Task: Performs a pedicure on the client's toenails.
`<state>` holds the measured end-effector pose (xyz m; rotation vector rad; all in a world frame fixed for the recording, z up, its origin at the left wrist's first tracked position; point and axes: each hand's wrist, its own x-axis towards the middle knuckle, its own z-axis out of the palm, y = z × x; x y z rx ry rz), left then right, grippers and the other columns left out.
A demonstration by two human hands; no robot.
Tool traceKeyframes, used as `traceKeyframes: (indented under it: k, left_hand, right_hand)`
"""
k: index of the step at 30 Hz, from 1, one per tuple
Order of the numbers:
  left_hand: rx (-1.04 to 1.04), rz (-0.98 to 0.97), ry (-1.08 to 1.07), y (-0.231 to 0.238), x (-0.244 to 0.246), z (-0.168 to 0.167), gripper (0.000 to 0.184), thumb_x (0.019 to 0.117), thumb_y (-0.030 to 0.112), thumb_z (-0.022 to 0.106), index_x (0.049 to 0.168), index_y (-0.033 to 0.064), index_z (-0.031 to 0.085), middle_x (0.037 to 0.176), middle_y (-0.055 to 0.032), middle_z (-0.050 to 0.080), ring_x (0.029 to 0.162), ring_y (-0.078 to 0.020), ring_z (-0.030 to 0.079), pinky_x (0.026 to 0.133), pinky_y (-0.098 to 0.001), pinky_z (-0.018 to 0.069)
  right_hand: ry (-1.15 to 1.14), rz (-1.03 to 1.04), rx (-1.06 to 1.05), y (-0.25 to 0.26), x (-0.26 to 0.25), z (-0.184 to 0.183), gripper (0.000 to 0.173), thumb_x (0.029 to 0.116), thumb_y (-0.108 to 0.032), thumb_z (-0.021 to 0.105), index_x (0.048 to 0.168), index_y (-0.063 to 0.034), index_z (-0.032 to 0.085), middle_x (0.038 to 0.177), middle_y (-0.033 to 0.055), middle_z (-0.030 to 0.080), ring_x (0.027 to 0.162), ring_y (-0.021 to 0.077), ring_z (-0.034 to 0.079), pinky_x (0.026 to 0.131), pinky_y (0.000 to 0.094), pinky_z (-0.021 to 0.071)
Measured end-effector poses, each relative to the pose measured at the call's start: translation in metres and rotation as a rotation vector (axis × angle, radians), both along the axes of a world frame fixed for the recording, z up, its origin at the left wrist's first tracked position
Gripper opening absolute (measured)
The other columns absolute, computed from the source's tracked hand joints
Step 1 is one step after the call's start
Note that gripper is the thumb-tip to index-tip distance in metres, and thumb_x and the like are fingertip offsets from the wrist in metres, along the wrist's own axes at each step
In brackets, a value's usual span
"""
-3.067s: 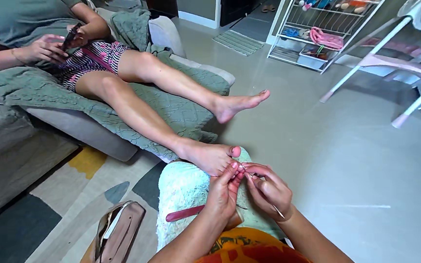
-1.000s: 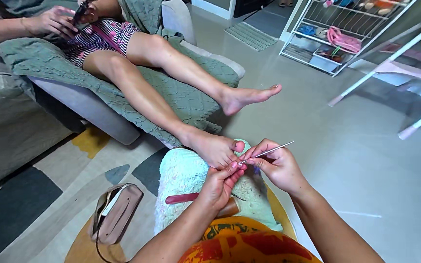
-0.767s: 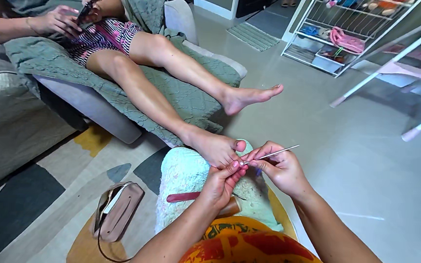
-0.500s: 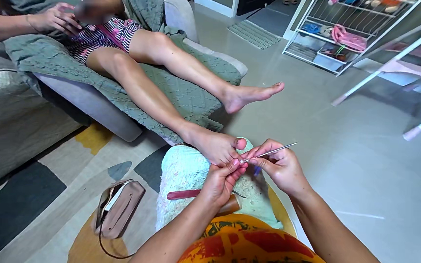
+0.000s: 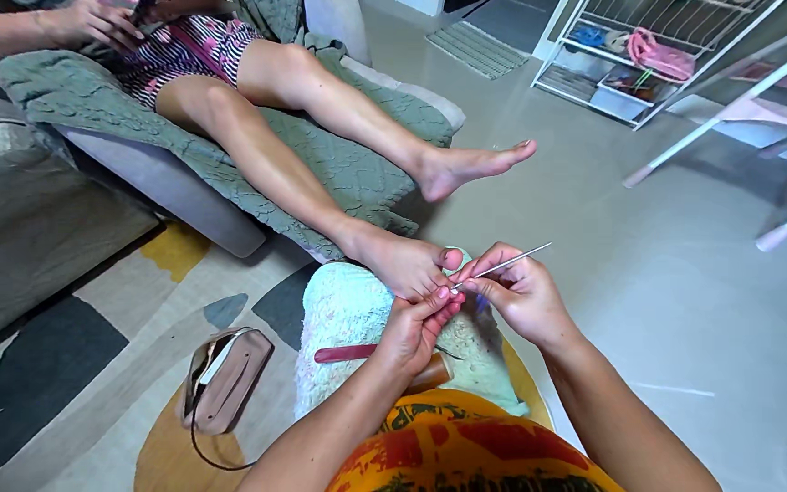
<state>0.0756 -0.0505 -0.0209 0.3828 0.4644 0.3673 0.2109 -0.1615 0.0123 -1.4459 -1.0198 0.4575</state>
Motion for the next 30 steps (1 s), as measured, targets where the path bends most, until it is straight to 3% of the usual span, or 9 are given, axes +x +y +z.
traceKeyframes:
  k: [6,14,20,30]
  left_hand:
    - [-0.004,0.006,0.014,0.000,0.000,0.001,0.010,0.0962,-0.009,0.059,0.105,-0.0054,0.060,0.093,-0.0172,0.072,0.083,-0.0221,0.074,0.083,-0.0336,0.0623]
    - [-0.004,0.009,0.029,0.000,0.002,0.002,0.011,0.0959,-0.009,0.060,0.106,-0.0051,0.060,0.093,-0.0170,0.072,0.082,-0.0220,0.074,0.083,-0.0336,0.0624]
    - [-0.002,0.005,0.031,0.000,0.003,0.004,0.009,0.0961,-0.009,0.059,0.104,-0.0058,0.061,0.092,-0.0176,0.072,0.082,-0.0221,0.074,0.083,-0.0331,0.0624]
    - [-0.002,0.014,0.028,-0.001,0.004,0.004,0.010,0.0958,-0.010,0.059,0.105,-0.0048,0.060,0.093,-0.0176,0.072,0.082,-0.0219,0.074,0.082,-0.0329,0.0625]
  right_hand:
    - [-0.160,0.047,-0.069,-0.001,0.004,0.010,0.008,0.0911,-0.001,0.066,0.096,-0.0070,0.066,0.093,0.0029,0.076,0.087,0.0112,0.074,0.079,0.0253,0.0623]
    - [-0.295,0.033,-0.107,-0.002,0.004,0.015,0.006,0.0924,-0.005,0.066,0.096,-0.0087,0.068,0.094,-0.0015,0.076,0.088,0.0055,0.073,0.079,0.0215,0.0615]
    - [-0.251,0.032,-0.059,-0.003,0.005,0.014,0.006,0.0922,-0.005,0.067,0.098,-0.0082,0.067,0.093,-0.0007,0.077,0.084,0.0062,0.073,0.073,0.0207,0.0609]
    - [-0.147,0.044,-0.051,-0.003,0.008,0.014,0.009,0.0918,-0.003,0.068,0.099,-0.0072,0.065,0.093,0.0033,0.077,0.084,0.0113,0.074,0.076,0.0242,0.0620]
